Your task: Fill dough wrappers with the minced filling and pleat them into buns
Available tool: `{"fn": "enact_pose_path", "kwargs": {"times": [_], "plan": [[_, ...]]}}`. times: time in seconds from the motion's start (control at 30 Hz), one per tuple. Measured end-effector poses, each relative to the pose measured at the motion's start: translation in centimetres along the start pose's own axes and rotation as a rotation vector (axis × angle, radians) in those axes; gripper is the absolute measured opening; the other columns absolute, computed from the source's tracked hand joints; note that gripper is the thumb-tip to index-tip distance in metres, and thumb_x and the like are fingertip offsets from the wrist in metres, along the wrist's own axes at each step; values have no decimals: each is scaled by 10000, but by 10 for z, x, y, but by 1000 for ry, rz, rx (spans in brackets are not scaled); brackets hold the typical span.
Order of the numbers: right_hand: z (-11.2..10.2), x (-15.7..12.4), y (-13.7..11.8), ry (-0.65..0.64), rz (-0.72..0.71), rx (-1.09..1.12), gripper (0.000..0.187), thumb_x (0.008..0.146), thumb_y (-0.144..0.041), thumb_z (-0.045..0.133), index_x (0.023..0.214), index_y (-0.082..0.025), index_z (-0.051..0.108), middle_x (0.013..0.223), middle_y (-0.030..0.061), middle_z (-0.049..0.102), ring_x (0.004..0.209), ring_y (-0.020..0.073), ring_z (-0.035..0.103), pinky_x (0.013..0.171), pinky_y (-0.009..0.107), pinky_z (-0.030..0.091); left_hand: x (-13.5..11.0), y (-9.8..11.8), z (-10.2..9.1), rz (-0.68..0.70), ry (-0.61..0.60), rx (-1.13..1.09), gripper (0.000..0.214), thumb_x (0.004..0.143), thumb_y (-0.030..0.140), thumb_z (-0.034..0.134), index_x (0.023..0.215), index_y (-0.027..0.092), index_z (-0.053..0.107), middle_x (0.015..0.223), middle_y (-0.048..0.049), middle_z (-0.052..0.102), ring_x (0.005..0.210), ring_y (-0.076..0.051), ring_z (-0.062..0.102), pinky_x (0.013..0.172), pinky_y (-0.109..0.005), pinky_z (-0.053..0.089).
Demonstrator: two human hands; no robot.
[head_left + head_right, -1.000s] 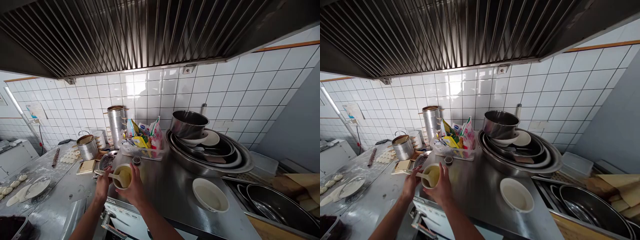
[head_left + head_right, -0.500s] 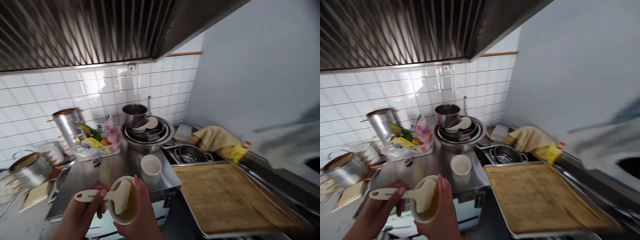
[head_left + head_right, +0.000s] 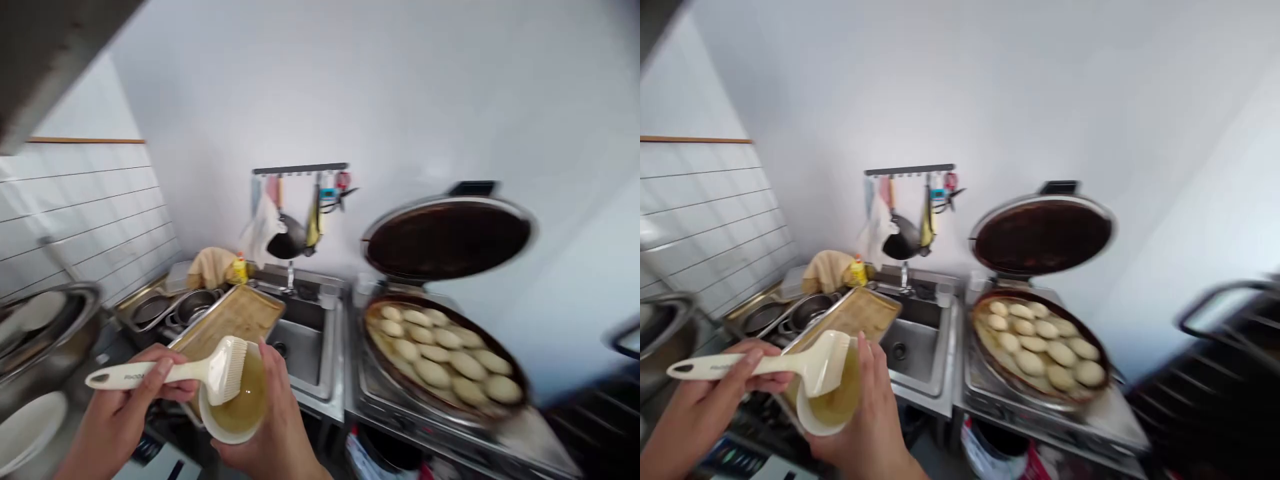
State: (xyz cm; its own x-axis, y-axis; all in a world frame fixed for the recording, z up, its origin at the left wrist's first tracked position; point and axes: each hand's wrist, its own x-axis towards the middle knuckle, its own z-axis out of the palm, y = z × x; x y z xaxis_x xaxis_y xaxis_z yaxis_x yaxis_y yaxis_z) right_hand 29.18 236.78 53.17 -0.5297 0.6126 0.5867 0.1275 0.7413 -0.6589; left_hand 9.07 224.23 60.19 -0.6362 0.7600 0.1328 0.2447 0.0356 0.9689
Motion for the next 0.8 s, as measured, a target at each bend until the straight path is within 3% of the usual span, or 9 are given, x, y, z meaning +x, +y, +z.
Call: {"fn": "enact_pose_path", "kwargs": {"times": [0.17,0.3,0.4,0.5,0.6,0.7,0.8], "plan": [[-145,-24,77,98,233,-156,1413,495,-325,931,1590,-237,43,1548,190,439,1479,422,370,1182,593,445,52,11,187,-58,-221,-293,407,820,539,774,1016,186,716,974,-54,794,805,-290,774,758,-448,684],[-244,-50,131,264,350,-262,1269,562,-308,884,1583,-197,138,1532,188,452,1471,377,382,1204,558,421,65,33,329,-121,-426,-439,401,823,502,789,997,151,709,860,-51,786,741,-237,766,706,-388,680],[-306,-68,163,397,417,-344,1183,624,-294,863,1577,-183,172,1530,196,453,1473,364,384,1204,555,417,70,49,419,-146,-570,-516,381,851,468,773,1010,131,695,833,-40,779,755,-217,767,724,-371,674],[-358,-86,193,517,467,-435,1128,664,-314,858,1573,-191,201,1541,191,445,1479,358,381,1228,567,384,84,56,496,-150,-667,-527,388,864,474,758,1019,125,691,859,-63,784,787,-217,772,760,-370,669],[-401,-106,220,622,525,-530,1130,675,-317,856,1583,-205,191,1544,184,437,1470,357,398,1218,576,400,107,49,565,-164,-768,-496,385,869,465,752,1036,124,683,884,-87,790,825,-216,775,808,-365,660],[-434,-127,241,699,583,-666,1115,710,-341,836,1596,-200,172,1543,189,442,1452,353,418,1206,579,416,126,26,635,-186,-867,-430,340,906,444,713,1043,136,666,886,-66,786,838,-207,774,854,-374,649],[-456,-145,252,759,672,-797,1113,712,-388,839,1596,-197,190,1549,195,444,1435,366,433,1198,599,414,127,-12,708,-223,-996,-316,269,959,402,652,1004,137,662,873,-35,767,798,-185,762,836,-368,643]]}}
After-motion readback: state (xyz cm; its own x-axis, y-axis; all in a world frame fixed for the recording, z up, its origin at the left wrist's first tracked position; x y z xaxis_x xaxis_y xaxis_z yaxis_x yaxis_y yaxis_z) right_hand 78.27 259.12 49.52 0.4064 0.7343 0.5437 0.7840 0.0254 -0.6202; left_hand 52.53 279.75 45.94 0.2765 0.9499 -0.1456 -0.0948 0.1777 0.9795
